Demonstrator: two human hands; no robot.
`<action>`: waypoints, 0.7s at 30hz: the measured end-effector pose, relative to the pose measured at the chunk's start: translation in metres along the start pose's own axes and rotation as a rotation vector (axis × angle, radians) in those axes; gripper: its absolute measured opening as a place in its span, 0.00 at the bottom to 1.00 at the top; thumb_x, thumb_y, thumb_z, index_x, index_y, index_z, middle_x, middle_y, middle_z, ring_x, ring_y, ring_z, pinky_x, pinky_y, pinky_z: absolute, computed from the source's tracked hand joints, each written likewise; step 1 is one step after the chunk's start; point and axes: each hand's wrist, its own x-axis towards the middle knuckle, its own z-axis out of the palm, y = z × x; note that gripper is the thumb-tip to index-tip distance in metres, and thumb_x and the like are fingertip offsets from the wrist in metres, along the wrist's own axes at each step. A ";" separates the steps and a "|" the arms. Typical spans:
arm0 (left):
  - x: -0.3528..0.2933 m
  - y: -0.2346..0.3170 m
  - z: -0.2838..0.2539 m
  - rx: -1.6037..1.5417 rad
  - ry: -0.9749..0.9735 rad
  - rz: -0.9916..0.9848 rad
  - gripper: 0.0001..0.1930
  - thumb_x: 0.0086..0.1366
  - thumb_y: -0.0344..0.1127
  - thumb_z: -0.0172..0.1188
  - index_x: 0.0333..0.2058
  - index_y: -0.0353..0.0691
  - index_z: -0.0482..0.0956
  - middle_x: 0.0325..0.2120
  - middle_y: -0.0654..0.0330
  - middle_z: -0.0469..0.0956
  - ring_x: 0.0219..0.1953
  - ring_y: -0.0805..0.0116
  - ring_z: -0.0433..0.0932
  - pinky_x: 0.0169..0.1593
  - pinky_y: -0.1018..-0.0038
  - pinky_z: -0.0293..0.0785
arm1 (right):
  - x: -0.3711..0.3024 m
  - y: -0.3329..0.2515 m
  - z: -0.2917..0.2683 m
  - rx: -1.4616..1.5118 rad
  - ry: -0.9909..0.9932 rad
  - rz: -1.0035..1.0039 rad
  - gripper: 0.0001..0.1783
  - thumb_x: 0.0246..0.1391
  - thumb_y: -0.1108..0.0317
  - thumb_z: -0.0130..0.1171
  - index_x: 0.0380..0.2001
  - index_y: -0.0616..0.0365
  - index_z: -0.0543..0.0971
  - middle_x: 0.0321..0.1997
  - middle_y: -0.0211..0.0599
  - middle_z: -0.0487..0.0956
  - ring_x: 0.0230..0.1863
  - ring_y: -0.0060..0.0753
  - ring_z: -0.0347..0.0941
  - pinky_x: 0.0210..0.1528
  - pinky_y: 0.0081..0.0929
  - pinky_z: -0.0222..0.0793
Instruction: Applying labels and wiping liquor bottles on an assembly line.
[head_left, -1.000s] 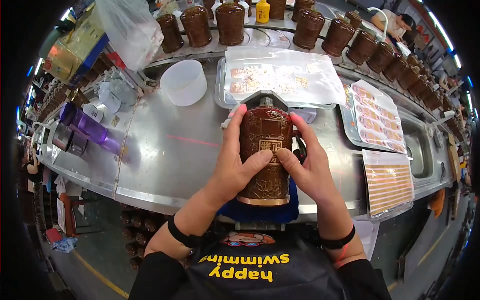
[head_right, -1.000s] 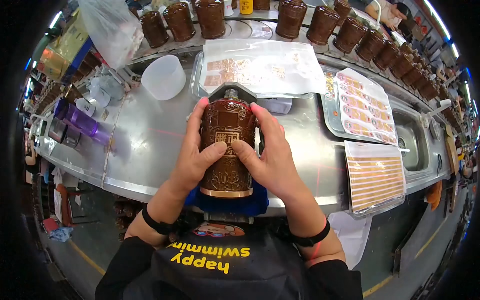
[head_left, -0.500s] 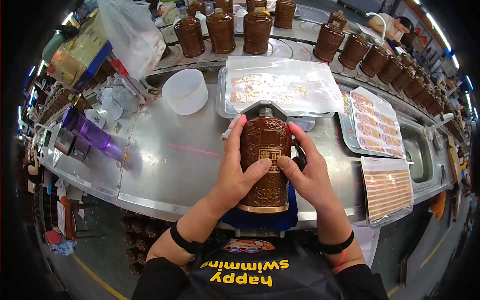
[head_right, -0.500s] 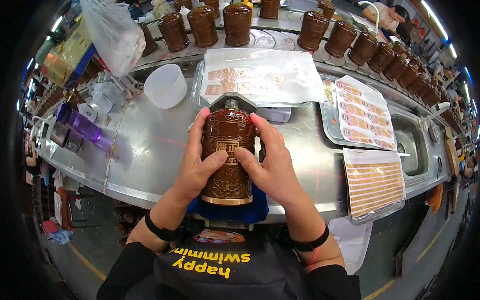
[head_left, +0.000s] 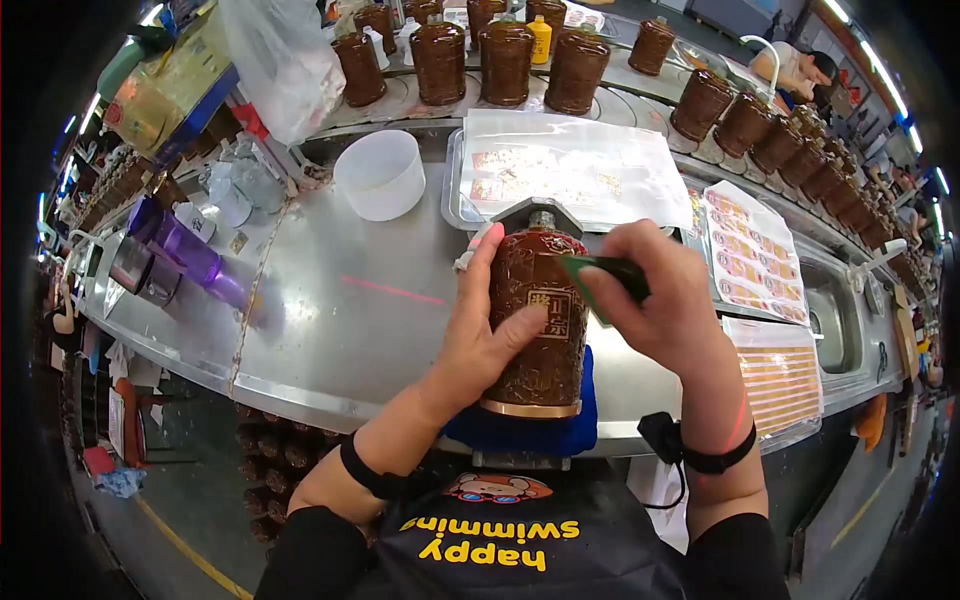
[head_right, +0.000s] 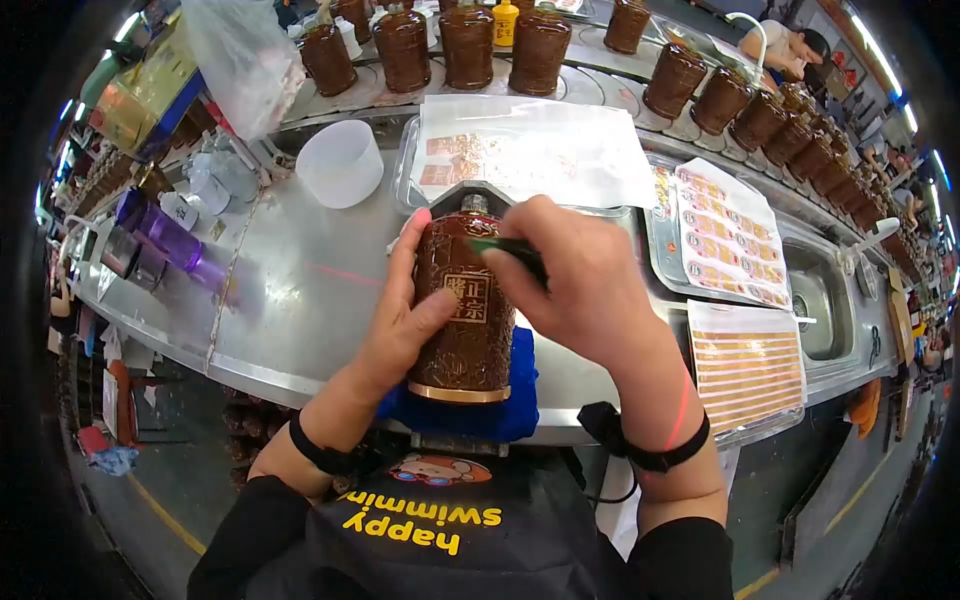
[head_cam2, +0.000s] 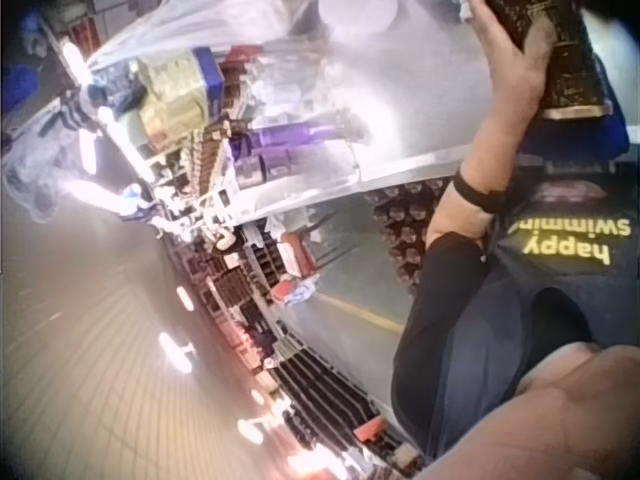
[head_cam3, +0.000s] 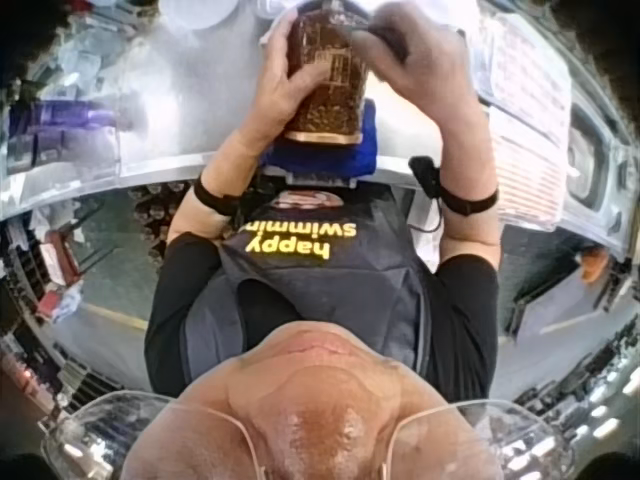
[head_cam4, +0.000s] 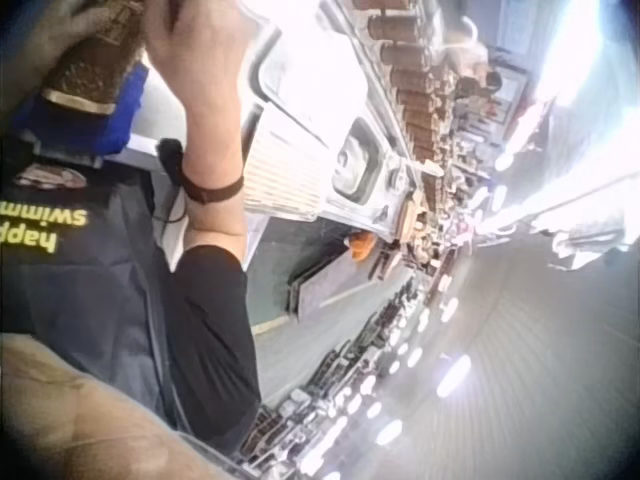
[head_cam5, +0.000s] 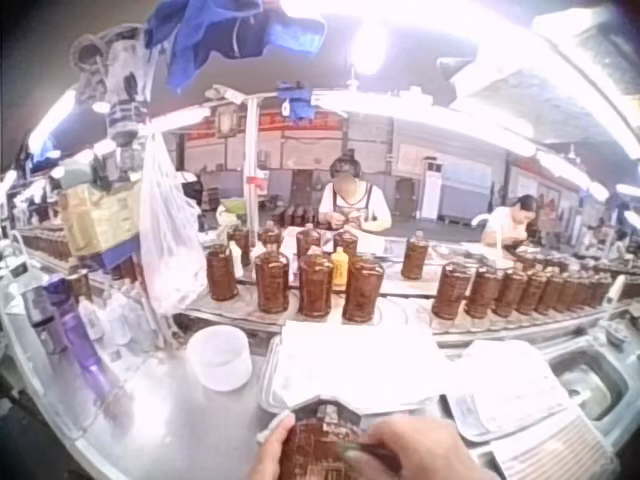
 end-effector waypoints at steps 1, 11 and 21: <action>0.001 0.001 0.001 -0.072 -0.013 0.018 0.41 0.68 0.41 0.55 0.68 0.33 0.40 0.63 0.48 0.53 0.64 0.61 0.57 0.66 0.67 0.54 | 0.004 0.002 0.002 -0.131 0.019 -0.228 0.10 0.47 0.72 0.65 0.29 0.55 0.71 0.24 0.32 0.75 0.27 0.33 0.75 0.31 0.31 0.65; -0.011 0.001 -0.004 -0.215 -0.061 -0.037 0.36 0.72 0.42 0.46 0.69 0.38 0.36 0.64 0.48 0.56 0.64 0.60 0.61 0.65 0.65 0.58 | 0.007 0.001 0.012 0.099 -0.096 0.056 0.09 0.45 0.72 0.69 0.30 0.59 0.79 0.26 0.37 0.75 0.28 0.36 0.74 0.30 0.29 0.68; -0.019 0.030 -0.030 1.134 -0.254 0.664 0.34 0.67 0.65 0.41 0.60 0.46 0.70 0.46 0.62 0.80 0.62 0.57 0.61 0.70 0.52 0.34 | -0.024 0.014 -0.001 0.495 0.077 0.529 0.08 0.54 0.68 0.61 0.33 0.62 0.77 0.26 0.28 0.77 0.29 0.14 0.70 0.30 0.17 0.66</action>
